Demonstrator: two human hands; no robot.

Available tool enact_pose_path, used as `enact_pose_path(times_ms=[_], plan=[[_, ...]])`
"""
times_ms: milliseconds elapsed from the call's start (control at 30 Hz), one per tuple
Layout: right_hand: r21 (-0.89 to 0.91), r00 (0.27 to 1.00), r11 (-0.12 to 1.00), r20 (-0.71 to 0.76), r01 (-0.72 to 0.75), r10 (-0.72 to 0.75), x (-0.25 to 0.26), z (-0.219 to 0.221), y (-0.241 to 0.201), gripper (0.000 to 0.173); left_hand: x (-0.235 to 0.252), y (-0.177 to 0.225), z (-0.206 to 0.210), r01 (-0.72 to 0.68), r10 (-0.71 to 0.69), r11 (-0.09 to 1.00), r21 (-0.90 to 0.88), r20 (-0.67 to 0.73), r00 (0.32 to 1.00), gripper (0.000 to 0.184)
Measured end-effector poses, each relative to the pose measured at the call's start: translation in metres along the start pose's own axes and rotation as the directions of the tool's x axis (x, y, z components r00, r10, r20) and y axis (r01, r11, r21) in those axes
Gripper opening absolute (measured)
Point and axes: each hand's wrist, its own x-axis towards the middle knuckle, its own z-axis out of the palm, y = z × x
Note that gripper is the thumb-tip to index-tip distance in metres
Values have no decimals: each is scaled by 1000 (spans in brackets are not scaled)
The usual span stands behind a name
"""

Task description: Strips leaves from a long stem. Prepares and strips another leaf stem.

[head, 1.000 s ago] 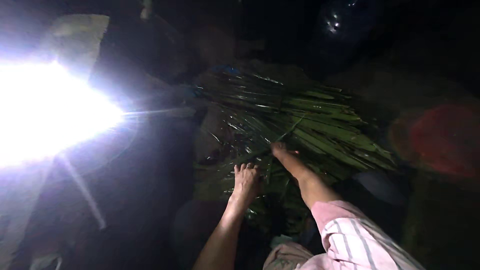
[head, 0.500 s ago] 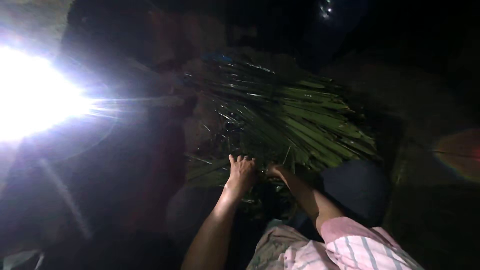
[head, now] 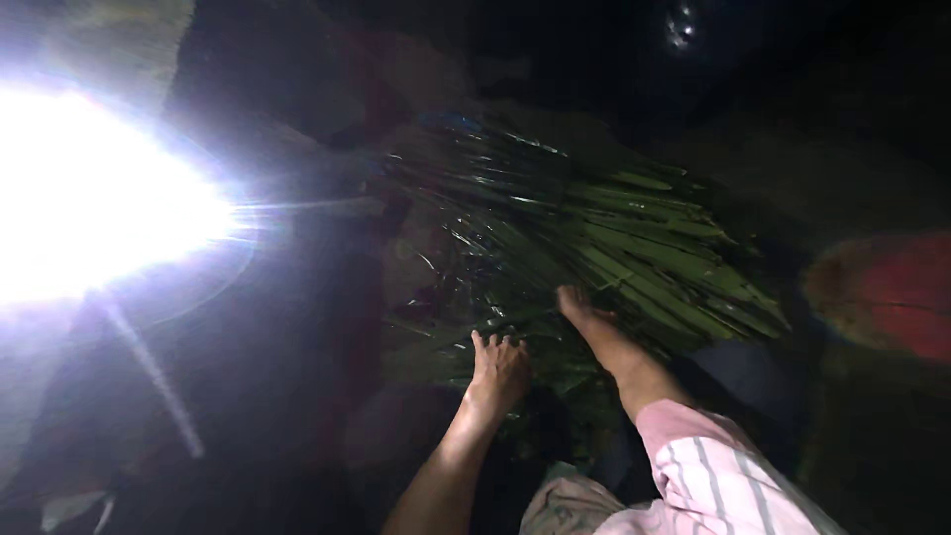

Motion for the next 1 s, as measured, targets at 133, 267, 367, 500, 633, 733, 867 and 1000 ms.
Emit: enact_pose_path(times_ms=[133, 267, 367, 500, 633, 733, 867, 1000], plan=[[26, 988, 997, -134, -74, 77, 11, 45, -4, 38, 2, -4, 2, 0, 0, 1000, -1, 18, 1000, 56], [63, 996, 994, 37, -86, 84, -4, 8, -7, 41, 0, -6, 0, -3, 3, 1000, -2, 23, 1000, 57], [195, 992, 980, 123, -26, 2, -9, -20, 2, 42, -3, -4, -2, -7, 6, 1000, 12, 25, 1000, 58], [313, 987, 941, -138, 125, -85, -2, -32, 25, 33, -4, -2, -3, -2, 1, 1000, 19, 9, 1000, 54], [406, 947, 893, -317, 192, -60, -28, -74, 40, 36, -2, -2, 3, -31, 32, 1000, 3, -74, 997, 50], [449, 859, 832, -509, 325, -60, -57, -110, 39, 35, 1, -1, 9, -91, 91, 996, 2, -128, 988, 49], [597, 810, 630, -580, 497, -89, -108, -143, 26, 29, 11, 4, 13, -302, 225, 925, -230, -308, 924, 44], [858, 876, 186, -456, 479, -158, -155, -148, 6, 10, 25, 13, 24, -502, 208, 647, -574, -500, 840, 49]])
